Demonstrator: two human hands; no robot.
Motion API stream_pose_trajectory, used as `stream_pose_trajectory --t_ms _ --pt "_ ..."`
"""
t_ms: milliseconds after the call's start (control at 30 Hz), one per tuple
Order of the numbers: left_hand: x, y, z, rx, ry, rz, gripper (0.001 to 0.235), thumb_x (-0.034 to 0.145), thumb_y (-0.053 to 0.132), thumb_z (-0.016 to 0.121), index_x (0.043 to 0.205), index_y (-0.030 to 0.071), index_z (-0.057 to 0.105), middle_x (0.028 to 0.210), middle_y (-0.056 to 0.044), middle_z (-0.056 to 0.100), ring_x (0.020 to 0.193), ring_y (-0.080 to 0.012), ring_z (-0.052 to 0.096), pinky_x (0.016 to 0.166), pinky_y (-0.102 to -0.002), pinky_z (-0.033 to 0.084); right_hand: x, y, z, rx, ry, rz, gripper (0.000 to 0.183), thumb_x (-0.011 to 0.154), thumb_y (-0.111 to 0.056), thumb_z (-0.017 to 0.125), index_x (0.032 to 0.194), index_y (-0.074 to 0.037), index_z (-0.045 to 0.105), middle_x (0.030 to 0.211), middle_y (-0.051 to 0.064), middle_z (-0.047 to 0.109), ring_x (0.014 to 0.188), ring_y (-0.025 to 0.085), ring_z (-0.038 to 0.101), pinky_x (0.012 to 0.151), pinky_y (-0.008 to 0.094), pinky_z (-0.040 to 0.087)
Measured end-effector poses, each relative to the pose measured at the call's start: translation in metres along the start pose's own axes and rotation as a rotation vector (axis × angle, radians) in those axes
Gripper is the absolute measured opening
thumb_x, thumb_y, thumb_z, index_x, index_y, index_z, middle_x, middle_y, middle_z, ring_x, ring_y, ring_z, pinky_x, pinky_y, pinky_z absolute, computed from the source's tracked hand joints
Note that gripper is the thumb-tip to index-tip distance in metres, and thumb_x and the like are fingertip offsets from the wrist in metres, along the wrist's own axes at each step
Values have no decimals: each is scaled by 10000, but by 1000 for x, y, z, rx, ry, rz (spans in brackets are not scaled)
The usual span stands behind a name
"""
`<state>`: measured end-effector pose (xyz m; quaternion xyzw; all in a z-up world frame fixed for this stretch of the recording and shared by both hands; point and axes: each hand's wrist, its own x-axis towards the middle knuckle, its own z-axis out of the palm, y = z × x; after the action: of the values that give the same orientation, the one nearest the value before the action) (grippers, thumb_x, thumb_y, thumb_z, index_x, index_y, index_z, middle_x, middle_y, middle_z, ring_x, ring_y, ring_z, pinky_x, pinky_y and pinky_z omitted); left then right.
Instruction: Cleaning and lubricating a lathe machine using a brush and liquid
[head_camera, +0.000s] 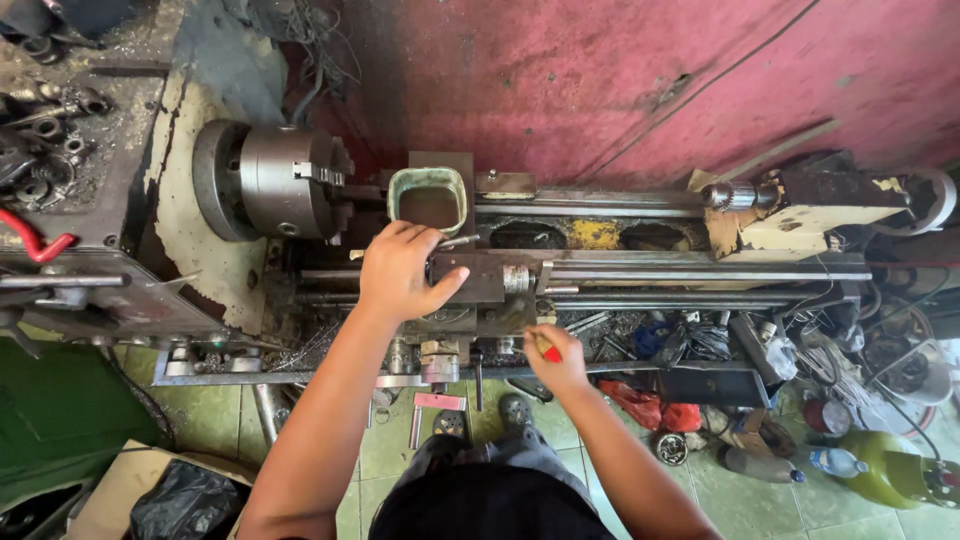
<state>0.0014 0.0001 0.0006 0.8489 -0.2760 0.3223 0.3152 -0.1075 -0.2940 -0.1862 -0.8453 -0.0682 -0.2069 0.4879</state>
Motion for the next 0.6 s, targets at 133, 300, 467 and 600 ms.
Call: stream_pose_trajectory --t_ms 133,300,467,600 --pt "0 3 -2 -7 -1 -15 422 699 514 763 892 141 727 766 -74 696 801 -303 703 739 -379 574 22 -28 -7 -52 98 20 98 828 -128 829 919 -155 806 871 77 804 854 290 769 778 375 595" --pt "-1 0 0 13 3 4 439 714 544 746 895 145 719 770 -66 694 810 -290 702 740 -358 571 41 -60 11 54 35 206 201 855 -168 821 1054 -141 816 947 143 795 946 320 754 840 418 586" --pt "-1 3 -2 19 1 -7 443 698 523 757 898 129 724 774 -78 697 807 -299 701 736 -368 571 33 -49 14 59 -122 209 237 797 -129 822 1029 -178 832 894 116 801 902 316 764 829 416 585" --pt "-2 3 -2 16 -4 -7 461 710 536 752 909 121 723 789 -88 703 813 -299 702 749 -364 573 37 -36 -3 58 -112 141 221 747 -80 809 945 -175 839 822 102 797 817 266 774 786 379 587"
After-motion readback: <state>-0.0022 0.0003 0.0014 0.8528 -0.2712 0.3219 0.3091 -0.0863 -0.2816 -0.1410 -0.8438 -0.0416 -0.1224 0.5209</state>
